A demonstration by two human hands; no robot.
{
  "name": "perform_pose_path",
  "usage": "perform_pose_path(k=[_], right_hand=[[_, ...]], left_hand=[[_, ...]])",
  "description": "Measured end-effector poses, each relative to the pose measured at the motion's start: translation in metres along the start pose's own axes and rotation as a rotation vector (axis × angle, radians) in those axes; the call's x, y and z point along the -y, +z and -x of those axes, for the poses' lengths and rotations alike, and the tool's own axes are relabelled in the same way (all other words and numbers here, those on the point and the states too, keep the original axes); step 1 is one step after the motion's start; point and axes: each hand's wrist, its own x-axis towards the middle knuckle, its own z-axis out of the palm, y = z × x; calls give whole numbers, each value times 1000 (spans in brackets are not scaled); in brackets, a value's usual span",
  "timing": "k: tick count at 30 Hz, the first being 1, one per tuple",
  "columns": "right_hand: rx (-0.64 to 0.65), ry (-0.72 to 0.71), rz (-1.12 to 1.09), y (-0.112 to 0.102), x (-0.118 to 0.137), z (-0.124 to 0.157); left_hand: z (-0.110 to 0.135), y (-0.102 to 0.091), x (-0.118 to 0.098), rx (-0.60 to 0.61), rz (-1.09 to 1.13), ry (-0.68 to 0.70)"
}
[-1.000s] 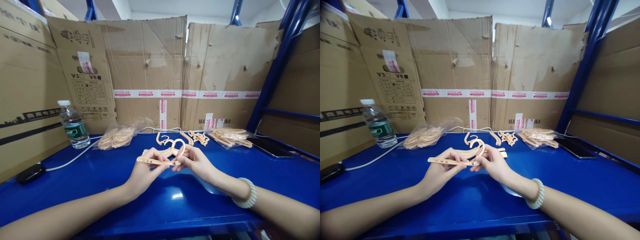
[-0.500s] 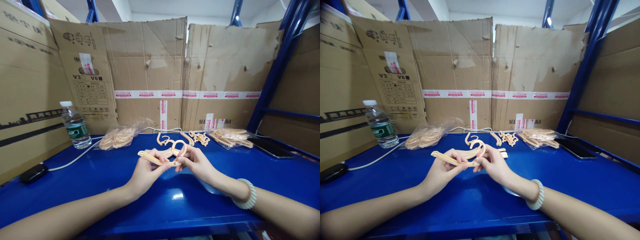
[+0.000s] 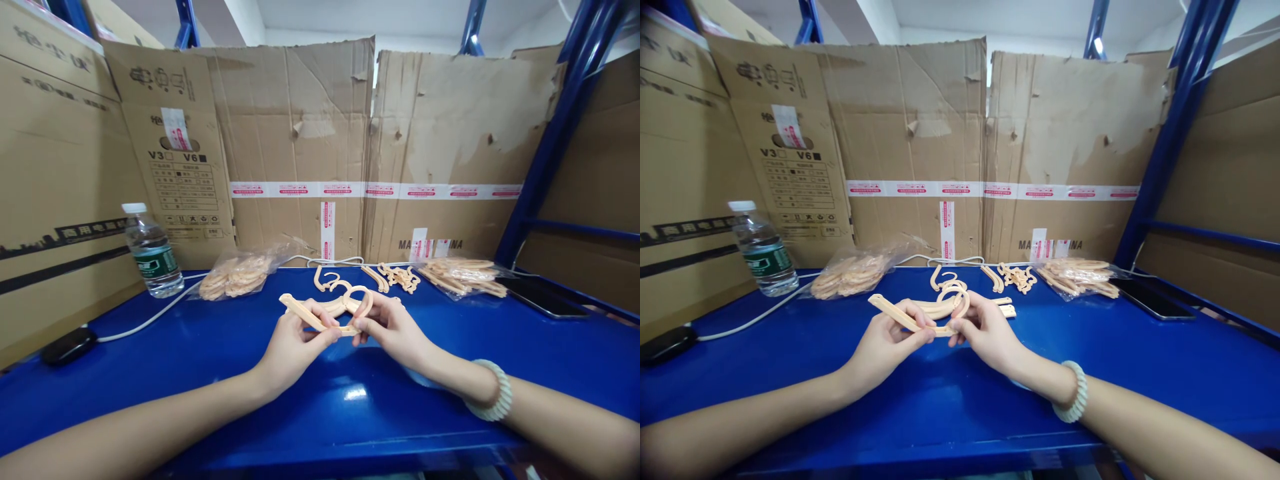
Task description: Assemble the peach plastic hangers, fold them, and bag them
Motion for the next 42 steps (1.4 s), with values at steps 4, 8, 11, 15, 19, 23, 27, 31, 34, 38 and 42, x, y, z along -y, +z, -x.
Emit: perform_pose_path(k=[4, 8, 11, 15, 19, 23, 27, 31, 34, 38, 42], right_hand=[[17, 12, 22, -2, 1, -2], [31, 25, 107, -3, 1, -4], [58, 95, 42, -3, 0, -4], [126, 143, -85, -1, -2, -2], [160, 149, -111, -3, -1, -5], [145, 59, -3, -28, 2, -20], [2, -122, 587, -78, 0, -38], [58, -201, 1186, -120, -13, -50], [187, -198, 1241, -132, -28, -57], [259, -230, 1222, -134, -44, -63], [279, -232, 1203, -135, -50, -67]], left_hand=[[-1, -1, 2, -30, 45, -30], [-2, -2, 3, -43, 73, -67], [-3, -1, 5, -46, 55, -82], [-3, 2, 8, 40, 68, -123], [-4, 4, 6, 159, 138, -230], [-7, 0, 1, 170, 227, -368], [-11, -5, 2, 146, 349, -446], [-12, -7, 4, 143, 399, -448], [-12, -7, 2, 94, 445, -480], [-12, -6, 1, 52, 481, -496], [-12, -6, 2, 52, 478, -483]])
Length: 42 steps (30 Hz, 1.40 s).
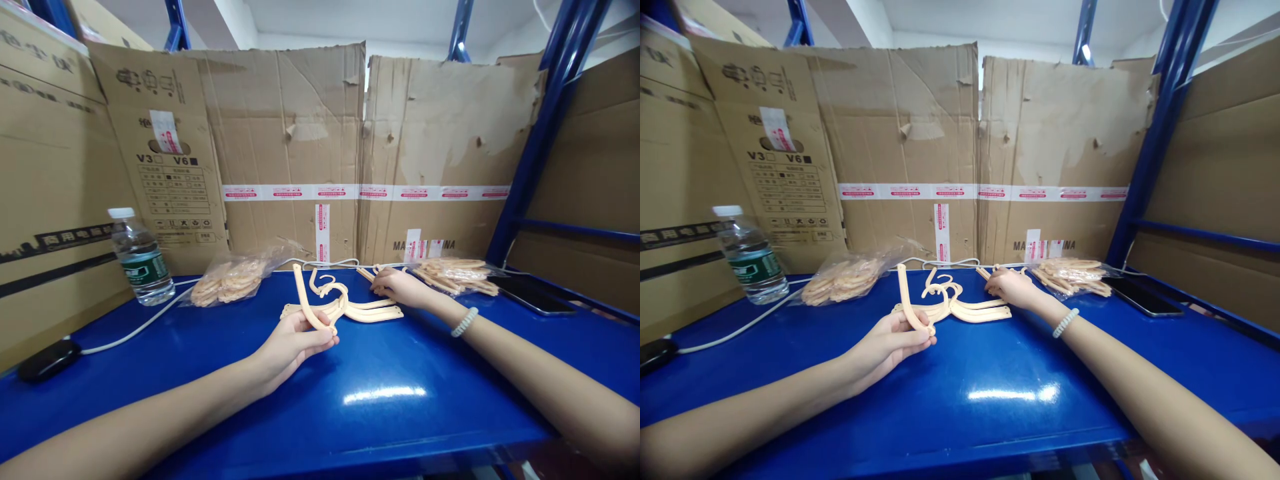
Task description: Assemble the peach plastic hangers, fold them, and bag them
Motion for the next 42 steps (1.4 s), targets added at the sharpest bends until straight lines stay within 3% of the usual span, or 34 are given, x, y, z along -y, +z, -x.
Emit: perform_pose_path(k=[9, 11, 15, 18, 21, 27, 34, 42], right_hand=[[-123, 5, -96, 1, 12, -1], [-249, 72, -244, 0, 18, -1], [-522, 344, -735, -9, 37, 3], [-632, 411, -1156, -19, 61, 7], [-616, 422, -1397, -24, 88, 11], [-447, 464, -1599, -21, 126, 13], [-463, 619, -1661, -13, 131, 15], [-526, 592, -1644, -10, 133, 14]], left_hand=[[2, 2, -3, 8, -5, -9], [1, 2, -2, 7, 5, -2], [0, 0, 1, 20, 7, 14], [-1, 0, 1, 42, -6, 26], [-2, -1, 2, 63, -7, 27], [-4, -3, 4, 59, 16, 17], [-3, -2, 3, 47, 14, 11], [-3, -1, 4, 70, -21, 45]])
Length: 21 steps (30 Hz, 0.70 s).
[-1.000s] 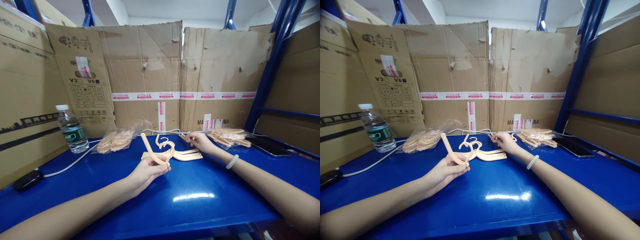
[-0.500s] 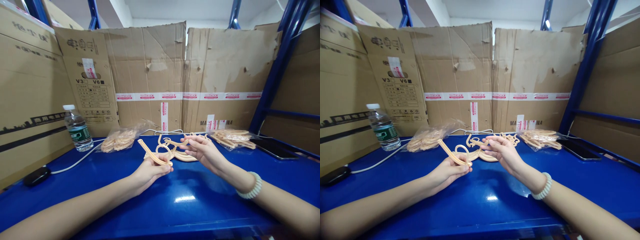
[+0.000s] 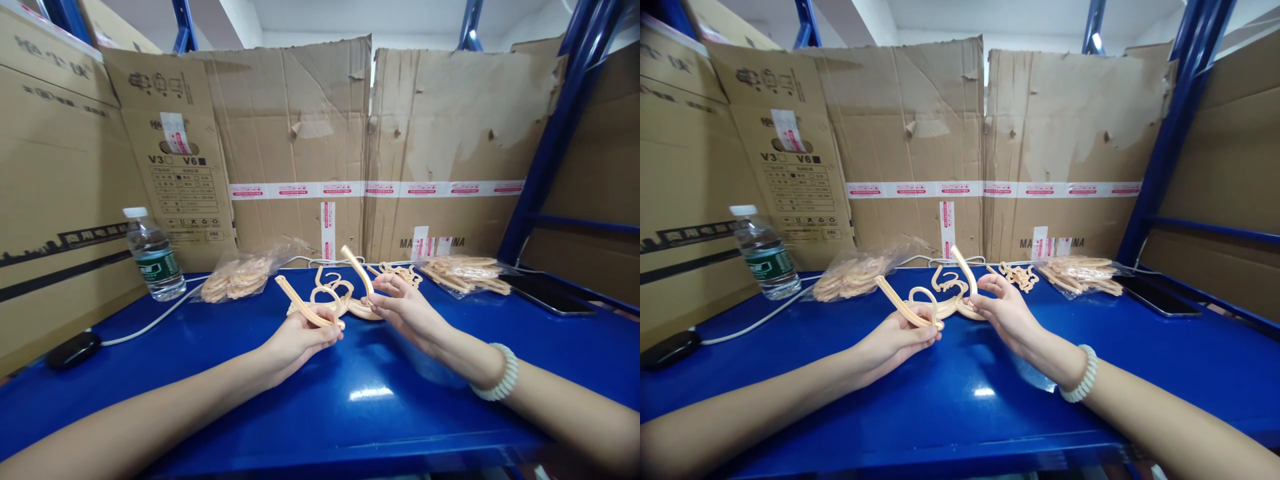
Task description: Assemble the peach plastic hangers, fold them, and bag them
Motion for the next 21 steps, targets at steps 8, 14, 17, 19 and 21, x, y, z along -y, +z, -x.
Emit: perform_pose_path(k=[8, 14, 17, 19, 21], right_hand=[[210, 145, -5, -1, -9, -3], [334, 108, 149, 1, -17, 2], [365, 58, 190, 2, -17, 3], [388, 32, 213, 2, -17, 3], [424, 14, 226, 3, -16, 3]], left_hand=[[-2, -1, 0, 25, -19, 12], [-4, -5, 3, 70, -45, 45], [-4, -5, 4, 68, -104, 73], [-3, -5, 5, 51, -184, 98], [-3, -5, 6, 32, -258, 108]])
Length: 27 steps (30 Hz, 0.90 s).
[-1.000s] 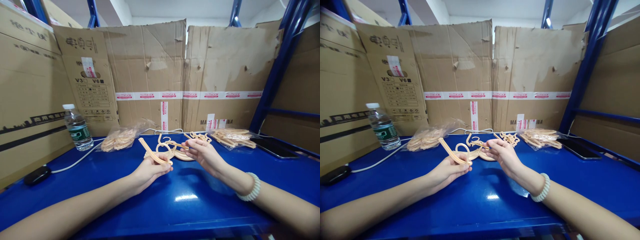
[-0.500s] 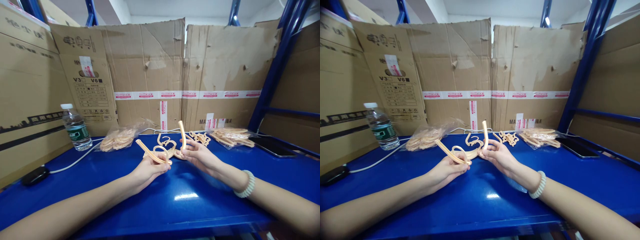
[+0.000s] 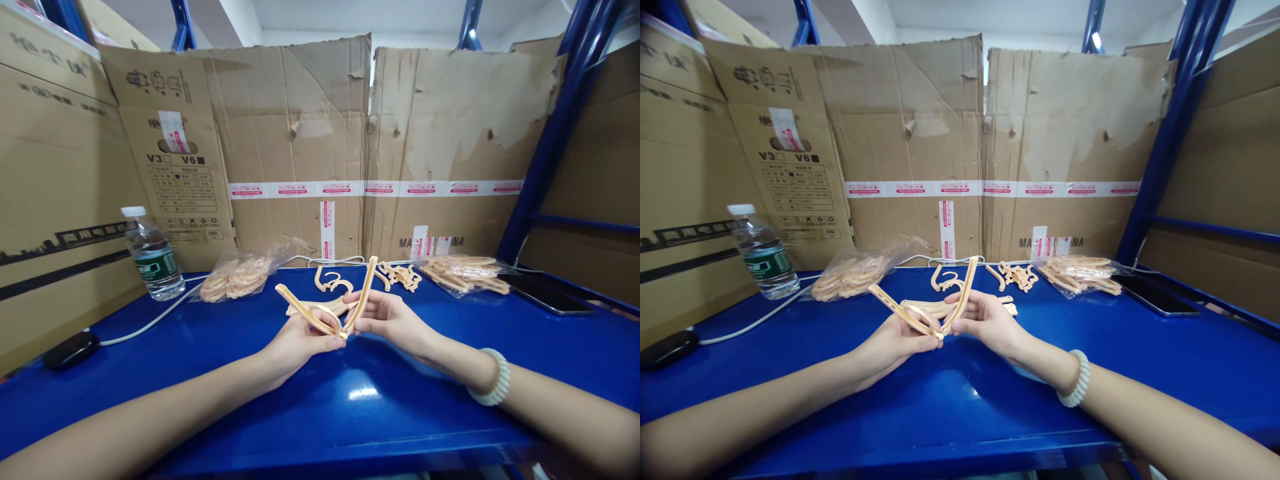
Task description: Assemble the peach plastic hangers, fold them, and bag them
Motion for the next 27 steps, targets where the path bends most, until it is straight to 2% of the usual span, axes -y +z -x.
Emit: perform_pose_path(k=[12, 21, 27], right_hand=[[87, -72, 78, 3, 1, 2], [-31, -161, 266, 15, 0, 9], [-98, -205, 358, 19, 0, 10]], left_hand=[[3, 3, -1, -7, 15, 20], [5, 7, -6, -125, 24, 43], [5, 9, -6, -133, 77, 3]])
